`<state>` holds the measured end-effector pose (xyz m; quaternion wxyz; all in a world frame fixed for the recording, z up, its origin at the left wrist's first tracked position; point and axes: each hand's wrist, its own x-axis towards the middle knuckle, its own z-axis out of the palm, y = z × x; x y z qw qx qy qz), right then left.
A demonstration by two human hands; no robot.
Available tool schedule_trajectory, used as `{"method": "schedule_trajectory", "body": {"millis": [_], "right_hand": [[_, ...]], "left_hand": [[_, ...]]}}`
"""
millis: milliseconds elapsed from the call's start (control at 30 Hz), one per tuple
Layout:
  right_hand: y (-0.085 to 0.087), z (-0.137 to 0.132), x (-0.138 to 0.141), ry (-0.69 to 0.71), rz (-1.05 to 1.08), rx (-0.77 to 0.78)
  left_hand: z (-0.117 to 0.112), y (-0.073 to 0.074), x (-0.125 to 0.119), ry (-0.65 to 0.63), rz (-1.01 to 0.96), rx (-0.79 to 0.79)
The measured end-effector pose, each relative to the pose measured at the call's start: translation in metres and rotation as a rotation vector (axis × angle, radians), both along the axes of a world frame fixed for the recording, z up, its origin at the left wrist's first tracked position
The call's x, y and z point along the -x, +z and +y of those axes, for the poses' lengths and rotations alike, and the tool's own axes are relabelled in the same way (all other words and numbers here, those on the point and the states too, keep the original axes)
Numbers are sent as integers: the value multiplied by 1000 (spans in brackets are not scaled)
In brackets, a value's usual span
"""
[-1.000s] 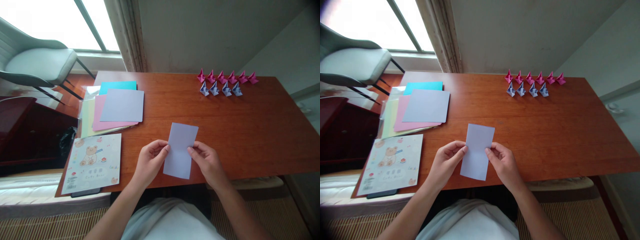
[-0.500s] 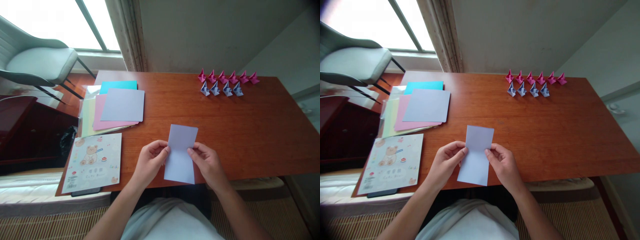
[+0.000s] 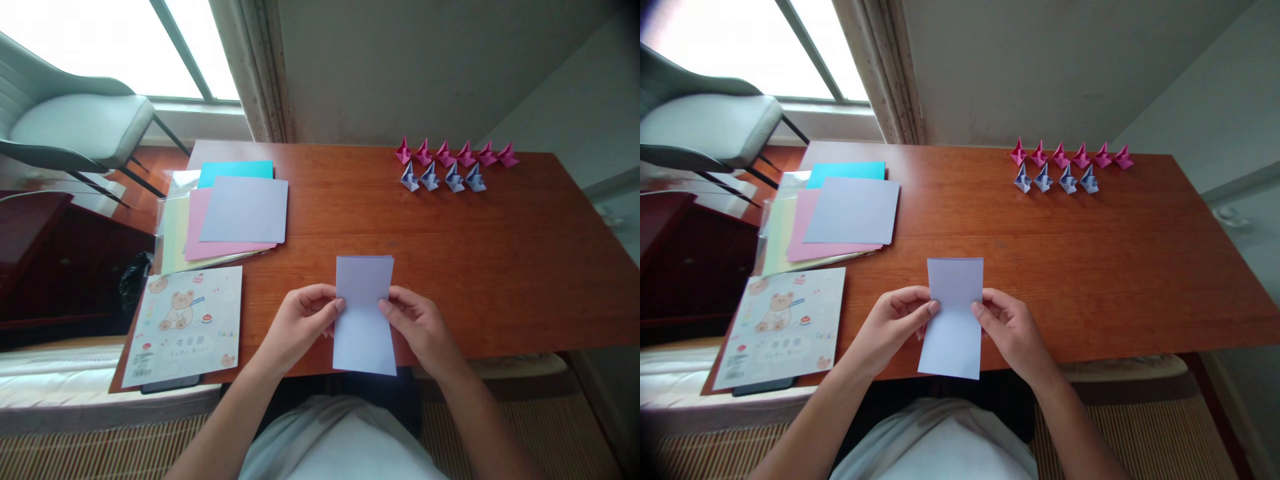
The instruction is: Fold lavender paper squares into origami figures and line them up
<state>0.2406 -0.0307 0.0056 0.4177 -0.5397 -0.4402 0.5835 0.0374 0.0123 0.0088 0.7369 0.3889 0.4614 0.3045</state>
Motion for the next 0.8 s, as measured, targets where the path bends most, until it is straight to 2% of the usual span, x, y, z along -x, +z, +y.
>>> {"method": "schedule_trajectory", "body": {"millis": [100, 200, 367, 467, 567, 667, 800], "right_hand": [[3, 1, 0, 85, 68, 32], [2, 0, 0, 109, 102, 66], [-8, -5, 1, 70, 170, 113], [-11, -6, 4, 13, 175, 84], [-8, -6, 4, -27, 56, -78], [-3, -7, -1, -31, -194, -354], [4, -6, -8, 98, -546, -718]], "left_hand": [[-1, -1, 0, -3, 15, -28], [-2, 1, -1, -20, 14, -24], [-2, 1, -3, -3, -68, 48], [-2, -1, -4, 35, -97, 39], [-3, -1, -3, 62, -81, 11], [-5, 1, 1, 9, -111, 26], [-7, 9, 6, -113, -89, -35]]}}
